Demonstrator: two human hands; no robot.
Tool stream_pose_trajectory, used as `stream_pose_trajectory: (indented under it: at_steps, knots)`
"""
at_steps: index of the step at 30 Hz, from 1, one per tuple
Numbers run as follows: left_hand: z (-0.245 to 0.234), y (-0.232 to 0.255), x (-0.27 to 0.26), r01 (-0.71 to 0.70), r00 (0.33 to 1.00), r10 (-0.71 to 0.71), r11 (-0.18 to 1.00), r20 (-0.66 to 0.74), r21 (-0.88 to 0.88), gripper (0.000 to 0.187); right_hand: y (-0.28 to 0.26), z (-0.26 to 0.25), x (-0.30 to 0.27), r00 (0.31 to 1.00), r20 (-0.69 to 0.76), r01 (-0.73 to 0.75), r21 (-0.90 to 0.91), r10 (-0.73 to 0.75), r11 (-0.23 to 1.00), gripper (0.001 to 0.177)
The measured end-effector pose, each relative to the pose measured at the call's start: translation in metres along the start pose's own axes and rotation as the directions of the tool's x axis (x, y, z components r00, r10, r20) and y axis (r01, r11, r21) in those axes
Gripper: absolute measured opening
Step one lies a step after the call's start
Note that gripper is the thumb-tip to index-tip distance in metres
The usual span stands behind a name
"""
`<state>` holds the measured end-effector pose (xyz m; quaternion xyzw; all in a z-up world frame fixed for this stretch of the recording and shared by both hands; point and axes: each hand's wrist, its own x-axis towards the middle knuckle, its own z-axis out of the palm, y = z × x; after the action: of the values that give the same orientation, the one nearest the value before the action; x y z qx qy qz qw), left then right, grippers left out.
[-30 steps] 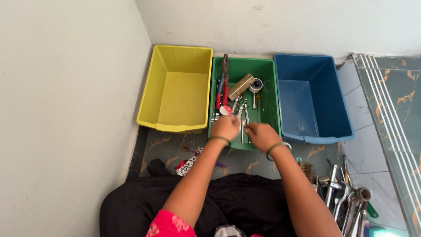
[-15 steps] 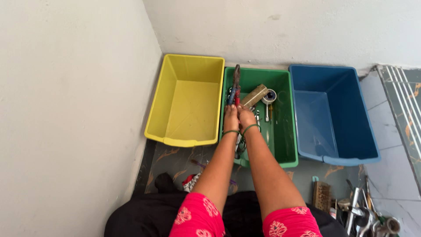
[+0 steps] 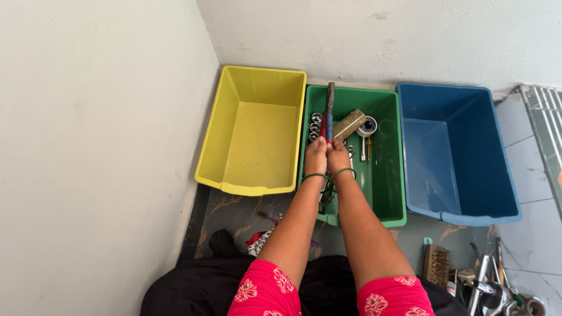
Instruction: The person sits on the floor and sorts various hand tools from a green bin onto the floor, then wipes the inside of three plastic bins with a cloth. Tools include wrenches, pliers, and sockets.
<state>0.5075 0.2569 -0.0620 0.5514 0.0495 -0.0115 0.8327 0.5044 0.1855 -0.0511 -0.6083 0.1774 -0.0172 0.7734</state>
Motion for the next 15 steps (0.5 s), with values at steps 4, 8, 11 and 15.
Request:
stream_pose_trajectory:
  at_steps: [4,8,11,15]
  knots:
    - [0.002,-0.006,0.001,-0.135,0.988,0.15,0.941,-0.024,0.312,0.038,-0.004,-0.001,-0.004,0.998,0.011,0.062,0.025,-0.062,0.998,0.029]
    - [0.009,-0.001,-0.01,-0.17,0.98,0.199,0.886,-0.023,0.431,0.049,-0.004,-0.003,-0.001,0.996,0.041,0.071,0.169,-0.079,0.983,0.031]
    - [0.011,0.011,-0.021,-0.319,0.938,0.347,0.833,0.02,0.452,0.047,-0.008,-0.001,-0.004,0.994,0.039,0.092,0.277,-0.107,0.956,0.03]
    - [0.015,0.033,-0.026,-0.308,0.95,0.307,0.907,0.05,0.287,0.047,-0.031,-0.001,-0.024,0.992,0.026,0.118,0.209,-0.126,0.971,0.031]
